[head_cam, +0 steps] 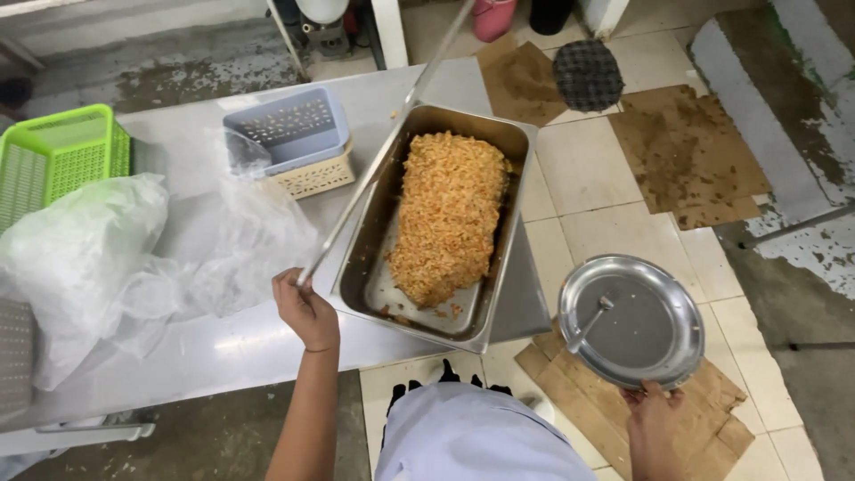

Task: Transferring a large quantity of food mixture from a bulk container into smaller trays and plates using hands and a fork.

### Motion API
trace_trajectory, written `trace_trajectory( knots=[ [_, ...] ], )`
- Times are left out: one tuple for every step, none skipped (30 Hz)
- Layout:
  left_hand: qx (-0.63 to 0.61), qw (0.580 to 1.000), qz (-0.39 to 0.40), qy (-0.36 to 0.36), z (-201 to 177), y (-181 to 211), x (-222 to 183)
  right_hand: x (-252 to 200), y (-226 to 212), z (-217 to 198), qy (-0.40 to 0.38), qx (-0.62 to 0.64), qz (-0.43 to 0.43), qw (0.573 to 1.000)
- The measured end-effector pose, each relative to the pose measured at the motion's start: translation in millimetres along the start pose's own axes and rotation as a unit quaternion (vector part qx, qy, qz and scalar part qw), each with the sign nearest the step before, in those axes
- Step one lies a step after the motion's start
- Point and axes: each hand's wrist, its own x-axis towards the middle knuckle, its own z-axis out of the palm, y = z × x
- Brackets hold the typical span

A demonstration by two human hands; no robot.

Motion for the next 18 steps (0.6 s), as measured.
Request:
trace_trajectory(
  knots=[
    [0.001, 1.000, -0.001, 0.001, -0.7, -6.7, 0.4, -1.3, -2.1, 2.5, -0.001, -0.001, 0.000, 1.000],
    [-0.025, 0.998, -0.056, 0.032, -0.7, -12.6, 0.3, -2.7, -4.4, 3.4, 0.000, -0.004, -0.003, 1.000],
    [-0.051, 0.991, -0.110, 0.062, -0.6, -18.1, 0.1, -3.7, -6.9, 4.1, 0.001, -0.008, -0.006, 1.000],
    [-0.051, 0.991, -0.111, 0.062, -2.1, -24.8, 2.3, -9.6, -12.6, 7.5, 0.002, -0.008, -0.007, 1.000],
    [-0.055, 0.983, -0.148, 0.098, -3.5, -31.2, 4.3, -15.4, -18.4, 10.8, 0.003, -0.010, -0.009, 1.000],
    [-0.060, 0.972, -0.185, 0.134, -3.8, -37.0, 6.2, -20.4, -24.9, 13.7, 0.005, -0.012, -0.012, 1.000],
    [-0.062, 0.972, -0.186, 0.134, -4.9, -42.3, 7.5, -19.3, -24.9, 13.9, 0.006, -0.011, -0.013, 1.000],
    [-0.074, 0.967, -0.199, 0.144, -6.7, -47.9, 9.1, -17.9, -24.7, 15.5, 0.010, -0.017, -0.018, 1.000],
    [-0.086, 0.961, -0.212, 0.154, -8.3, -53.2, 10.7, -16.4, -24.8, 16.8, 0.014, -0.023, -0.023, 0.999],
    [-0.086, 0.961, -0.212, 0.154, -9.6, -54.4, 13.2, -22.9, -32.0, 21.0, 0.014, -0.023, -0.023, 0.999],
    [-0.076, 0.958, -0.228, 0.157, -10.6, -55.4, 15.7, -29.0, -39.2, 25.2, 0.011, -0.034, -0.020, 0.999],
    [-0.067, 0.954, -0.244, 0.158, -10.9, -56.9, 17.6, -35.8, -46.0, 28.2, 0.009, -0.045, -0.017, 0.999],
    [-0.068, 0.955, -0.244, 0.157, -11.0, -61.8, 19.6, -31.6, -42.3, 27.6, 0.011, -0.044, -0.017, 0.999],
    [-0.080, 0.947, -0.264, 0.167, -11.5, -65.8, 21.0, -26.4, -39.5, 27.2, 0.006, -0.033, -0.026, 0.999],
    [-0.092, 0.938, -0.285, 0.176, -12.0, -69.7, 22.4, -21.4, -36.9, 26.7, 0.000, -0.022, -0.035, 0.999],
    [-0.093, 0.938, -0.284, 0.177, -9.4, -77.0, 20.7, -21.7, -38.7, 29.2, 0.000, -0.021, -0.036, 0.999],
    [-0.101, 0.934, -0.295, 0.176, -6.6, -84.3, 19.1, -22.0, -40.4, 31.8, -0.002, -0.019, -0.033, 0.999],
    [-0.107, 0.929, -0.307, 0.175, -5.6, -91.0, 15.5, -22.7, -42.0, 32.5, -0.004, -0.019, -0.030, 0.999]
  ],
)
